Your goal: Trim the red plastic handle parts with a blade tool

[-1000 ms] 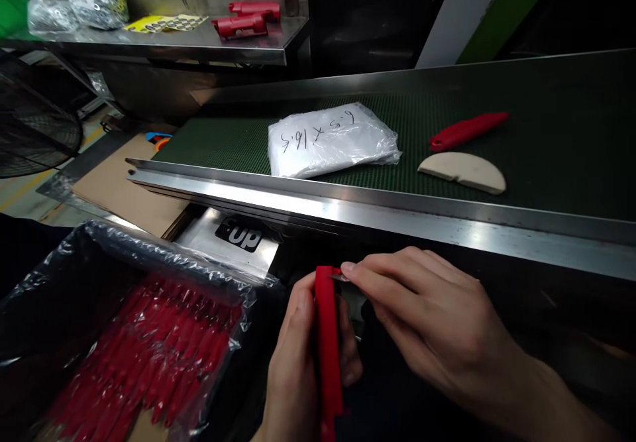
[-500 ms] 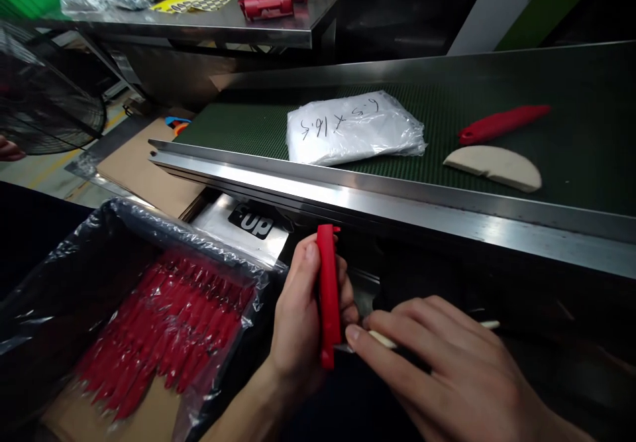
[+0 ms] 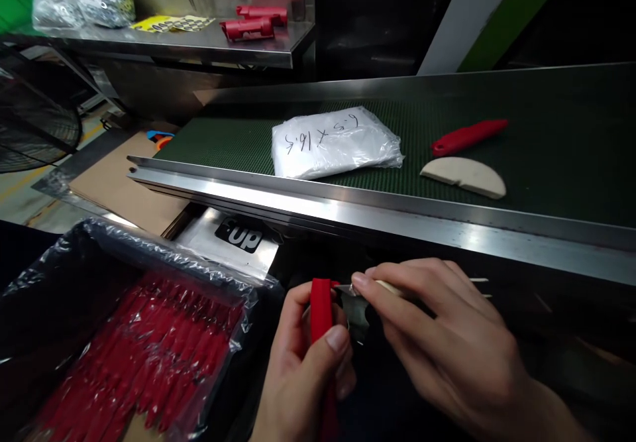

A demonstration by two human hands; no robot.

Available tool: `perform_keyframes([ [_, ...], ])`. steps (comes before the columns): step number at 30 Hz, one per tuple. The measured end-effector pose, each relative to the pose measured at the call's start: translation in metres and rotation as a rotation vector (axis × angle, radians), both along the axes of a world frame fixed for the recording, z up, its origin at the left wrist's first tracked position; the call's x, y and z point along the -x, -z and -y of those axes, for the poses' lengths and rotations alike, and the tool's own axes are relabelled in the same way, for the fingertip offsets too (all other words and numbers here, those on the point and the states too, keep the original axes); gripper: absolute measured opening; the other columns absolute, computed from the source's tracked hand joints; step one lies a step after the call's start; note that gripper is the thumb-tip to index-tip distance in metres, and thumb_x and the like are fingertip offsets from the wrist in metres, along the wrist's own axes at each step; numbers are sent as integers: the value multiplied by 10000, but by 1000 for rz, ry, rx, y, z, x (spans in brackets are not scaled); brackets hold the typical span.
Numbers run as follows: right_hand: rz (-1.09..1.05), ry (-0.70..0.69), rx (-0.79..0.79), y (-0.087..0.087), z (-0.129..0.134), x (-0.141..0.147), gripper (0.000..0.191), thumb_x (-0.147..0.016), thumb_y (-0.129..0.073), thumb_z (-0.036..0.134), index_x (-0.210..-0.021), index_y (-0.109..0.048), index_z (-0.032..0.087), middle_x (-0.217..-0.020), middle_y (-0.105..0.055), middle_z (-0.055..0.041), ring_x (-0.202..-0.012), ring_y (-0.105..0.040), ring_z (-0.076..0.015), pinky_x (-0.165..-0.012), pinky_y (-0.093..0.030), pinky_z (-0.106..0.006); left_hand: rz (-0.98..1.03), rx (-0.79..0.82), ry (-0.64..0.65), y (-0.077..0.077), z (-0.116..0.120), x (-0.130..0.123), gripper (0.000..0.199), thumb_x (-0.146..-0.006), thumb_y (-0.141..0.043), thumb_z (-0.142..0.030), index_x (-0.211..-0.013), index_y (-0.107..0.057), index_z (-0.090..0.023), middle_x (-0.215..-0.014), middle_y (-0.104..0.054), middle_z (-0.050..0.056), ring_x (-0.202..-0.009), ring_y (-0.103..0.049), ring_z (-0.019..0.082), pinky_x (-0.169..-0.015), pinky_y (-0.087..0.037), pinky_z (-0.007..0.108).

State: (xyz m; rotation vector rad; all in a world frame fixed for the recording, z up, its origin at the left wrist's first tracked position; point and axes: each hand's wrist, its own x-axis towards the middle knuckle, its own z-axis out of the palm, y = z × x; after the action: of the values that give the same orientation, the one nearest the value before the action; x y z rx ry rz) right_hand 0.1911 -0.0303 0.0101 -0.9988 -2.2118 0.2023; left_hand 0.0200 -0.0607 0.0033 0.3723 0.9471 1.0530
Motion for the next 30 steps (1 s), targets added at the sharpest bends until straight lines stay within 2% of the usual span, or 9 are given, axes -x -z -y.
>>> perform_keyframes([
  [9, 21, -7, 11, 2, 0, -3, 385, -886, -529, 2, -1249, -605, 105, -1076, -634, -134, -949, -580, -251, -737, -437, -405, -41, 2, -6, 1, 0, -2, 359, -780, -769, -341, -1048, -553, -242, -688, -506, -48, -495, -371, 59, -454, -326, 175],
  [13, -7, -12, 22, 5, -1, -3, 383, -889, -532, 20, -1252, -607, 116, -1067, -635, -127, -929, -587, -239, -727, -438, -389, 34, 25, 20, 2, 0, 0, 346, -780, -764, -355, -1045, -566, -254, -680, -512, -47, -481, -387, 66, -435, -348, 177],
  [20, -102, 172, 65, 11, -8, -11, 437, -896, -521, 5, -1284, -595, 191, -1058, -640, -79, -939, -593, -196, -792, -487, -376, 217, 56, 115, 6, 10, 5, 367, -702, -842, -412, -947, -619, -254, -679, -559, -31, -427, -386, 36, -402, -300, 145],
  [25, -157, 5, 132, 5, 1, 0, 397, -886, -515, -19, -1245, -607, 122, -1078, -622, -114, -941, -580, -196, -760, -496, -367, 327, 31, 187, 8, 4, 10, 220, -854, -683, -421, -1015, -597, -297, -771, -568, -25, -454, -421, 45, -395, -403, 135],
  [30, -166, 5, 101, -1, 6, 11, 373, -885, -513, -11, -1203, -631, 142, -1013, -646, -105, -891, -593, -195, -702, -509, -343, 351, -21, 198, 5, 2, 10, 223, -915, -587, -439, -1085, -560, -297, -797, -540, -17, -481, -418, 43, -417, -433, 128],
])
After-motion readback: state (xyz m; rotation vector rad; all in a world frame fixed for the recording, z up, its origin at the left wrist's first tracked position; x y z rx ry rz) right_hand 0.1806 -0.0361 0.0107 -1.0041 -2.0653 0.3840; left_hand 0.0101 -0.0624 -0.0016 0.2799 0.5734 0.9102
